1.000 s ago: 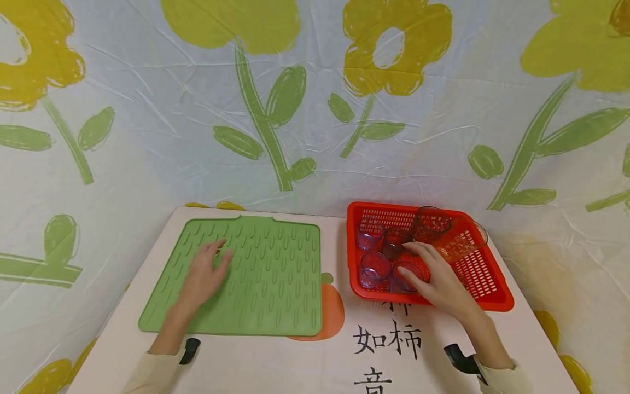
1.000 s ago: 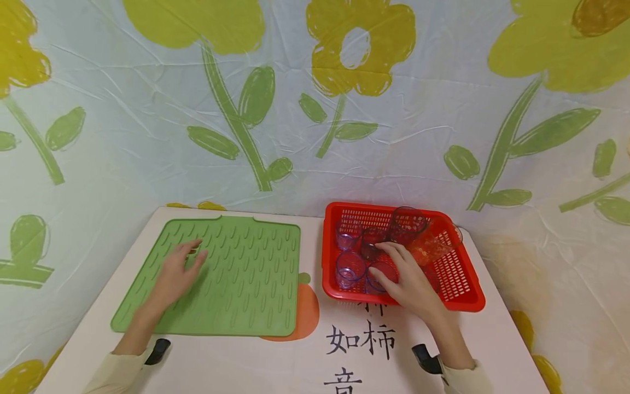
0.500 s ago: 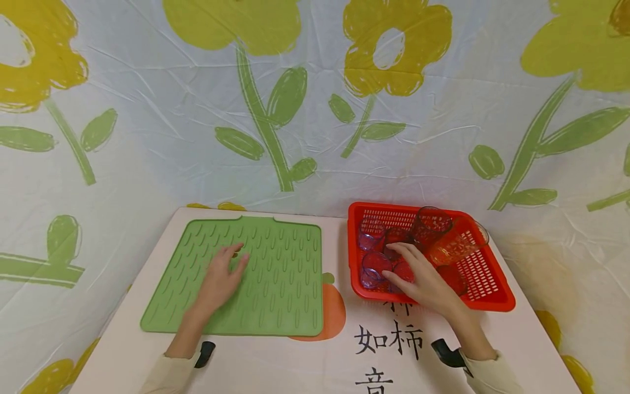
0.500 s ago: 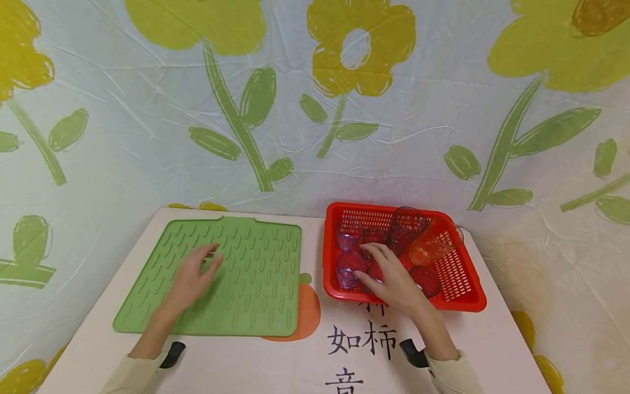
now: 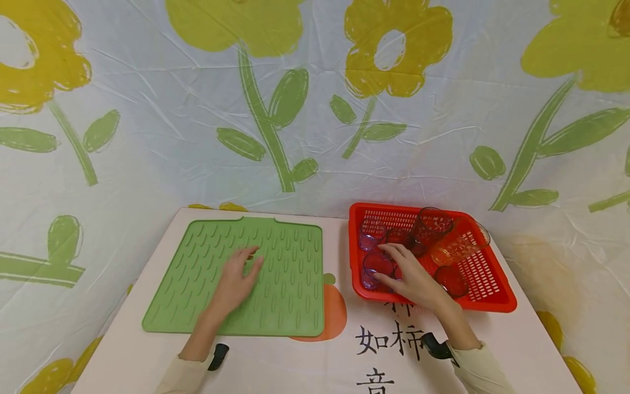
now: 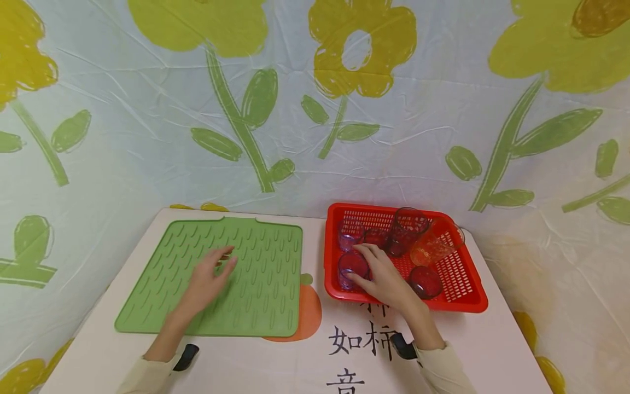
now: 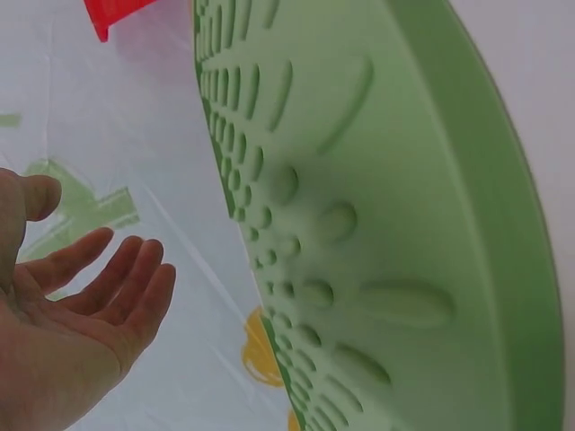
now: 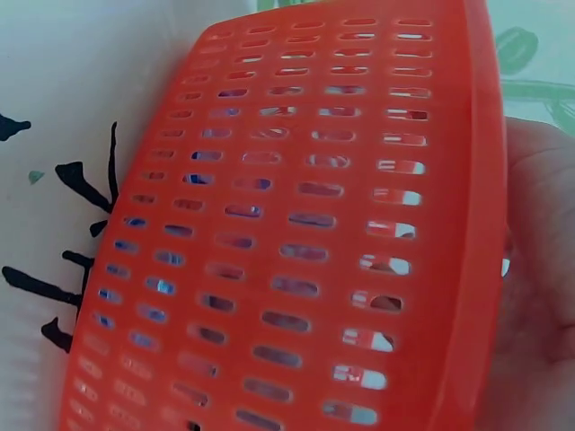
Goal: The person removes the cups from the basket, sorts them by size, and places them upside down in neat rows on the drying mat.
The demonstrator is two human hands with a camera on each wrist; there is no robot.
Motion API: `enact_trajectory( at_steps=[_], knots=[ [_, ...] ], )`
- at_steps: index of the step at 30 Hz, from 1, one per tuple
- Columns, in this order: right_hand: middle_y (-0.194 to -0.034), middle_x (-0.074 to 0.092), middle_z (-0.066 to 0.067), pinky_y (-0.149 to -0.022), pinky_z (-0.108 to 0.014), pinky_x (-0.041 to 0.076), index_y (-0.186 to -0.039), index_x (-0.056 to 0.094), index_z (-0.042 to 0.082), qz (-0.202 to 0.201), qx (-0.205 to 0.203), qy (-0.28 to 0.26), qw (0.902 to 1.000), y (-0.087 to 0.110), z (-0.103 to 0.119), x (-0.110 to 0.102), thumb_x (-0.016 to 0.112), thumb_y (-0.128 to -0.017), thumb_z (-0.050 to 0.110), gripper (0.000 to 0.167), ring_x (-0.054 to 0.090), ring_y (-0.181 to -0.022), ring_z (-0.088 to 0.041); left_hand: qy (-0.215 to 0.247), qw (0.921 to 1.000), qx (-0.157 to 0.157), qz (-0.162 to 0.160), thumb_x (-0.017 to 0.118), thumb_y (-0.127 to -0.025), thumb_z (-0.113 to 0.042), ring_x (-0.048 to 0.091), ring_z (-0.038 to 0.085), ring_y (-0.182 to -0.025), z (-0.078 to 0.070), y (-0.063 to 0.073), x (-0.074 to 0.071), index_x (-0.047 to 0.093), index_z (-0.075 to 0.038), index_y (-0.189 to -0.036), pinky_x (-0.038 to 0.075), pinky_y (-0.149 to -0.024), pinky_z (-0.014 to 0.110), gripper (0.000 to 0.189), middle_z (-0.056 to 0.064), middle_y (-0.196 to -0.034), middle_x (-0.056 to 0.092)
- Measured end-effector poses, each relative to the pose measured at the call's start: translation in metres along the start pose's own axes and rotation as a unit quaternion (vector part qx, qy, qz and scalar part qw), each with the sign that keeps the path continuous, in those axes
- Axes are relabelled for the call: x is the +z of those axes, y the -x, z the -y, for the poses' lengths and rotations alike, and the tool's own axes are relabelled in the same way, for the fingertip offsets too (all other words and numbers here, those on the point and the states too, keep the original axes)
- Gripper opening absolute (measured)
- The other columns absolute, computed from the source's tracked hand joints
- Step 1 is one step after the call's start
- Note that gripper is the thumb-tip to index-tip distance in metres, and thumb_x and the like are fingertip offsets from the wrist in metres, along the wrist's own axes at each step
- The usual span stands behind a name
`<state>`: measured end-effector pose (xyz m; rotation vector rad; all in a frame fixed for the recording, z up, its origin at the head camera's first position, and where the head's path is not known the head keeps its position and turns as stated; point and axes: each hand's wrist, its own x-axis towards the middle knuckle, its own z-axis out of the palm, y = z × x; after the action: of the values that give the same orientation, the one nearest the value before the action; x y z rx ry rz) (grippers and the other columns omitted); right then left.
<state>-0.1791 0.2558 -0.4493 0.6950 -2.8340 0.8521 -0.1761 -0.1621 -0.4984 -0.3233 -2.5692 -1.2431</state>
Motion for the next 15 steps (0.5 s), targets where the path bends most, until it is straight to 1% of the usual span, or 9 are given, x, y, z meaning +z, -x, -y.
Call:
enact_trajectory(
  at_steps=[6, 11, 15],
  knots=[
    [-0.141, 0.052, -0.023, -0.098, -0.063, 0.05, -0.145, 0.05, -0.001, 0.017, 0.017, 0.001, 0.9997, -0.004, -0.001, 0.003, 0.083, -0.089, 0.026, 0.071, 0.052, -0.124, -0.043, 0.02, 0.9997, -0.004, 0.014, 0.061, -0.106, -0.025, 0.059, 0.038, -0.117, -0.008, 0.001, 0.008, 0.059, 0.001, -0.14, 0.052, -0.092, 0.058, 0.043, 0.024, -0.131, 0.059],
    [-0.142, 0.051, -0.024, -0.1, -0.063, 0.049, -0.146, 0.049, -0.002, 0.03, 0.02, 0.006, 0.9993, -0.007, -0.001, 0.006, 0.084, -0.088, 0.027, 0.074, 0.051, -0.126, -0.044, 0.04, 0.999, -0.005, 0.019, 0.061, -0.106, -0.024, 0.059, 0.039, -0.116, -0.014, 0.001, 0.015, 0.059, 0.001, -0.139, 0.051, -0.092, 0.06, 0.041, 0.026, -0.131, 0.059],
    [-0.142, 0.05, -0.025, -0.101, -0.063, 0.048, -0.147, 0.047, -0.002, 0.042, 0.019, 0.009, 0.9989, -0.009, -0.001, 0.008, 0.086, -0.085, 0.028, 0.079, 0.051, -0.127, -0.044, 0.046, 0.9987, -0.006, 0.021, 0.061, -0.106, -0.024, 0.059, 0.037, -0.116, -0.018, 0.001, 0.019, 0.059, 0.001, -0.139, 0.052, -0.092, 0.059, 0.041, 0.024, -0.13, 0.06]
  ],
)
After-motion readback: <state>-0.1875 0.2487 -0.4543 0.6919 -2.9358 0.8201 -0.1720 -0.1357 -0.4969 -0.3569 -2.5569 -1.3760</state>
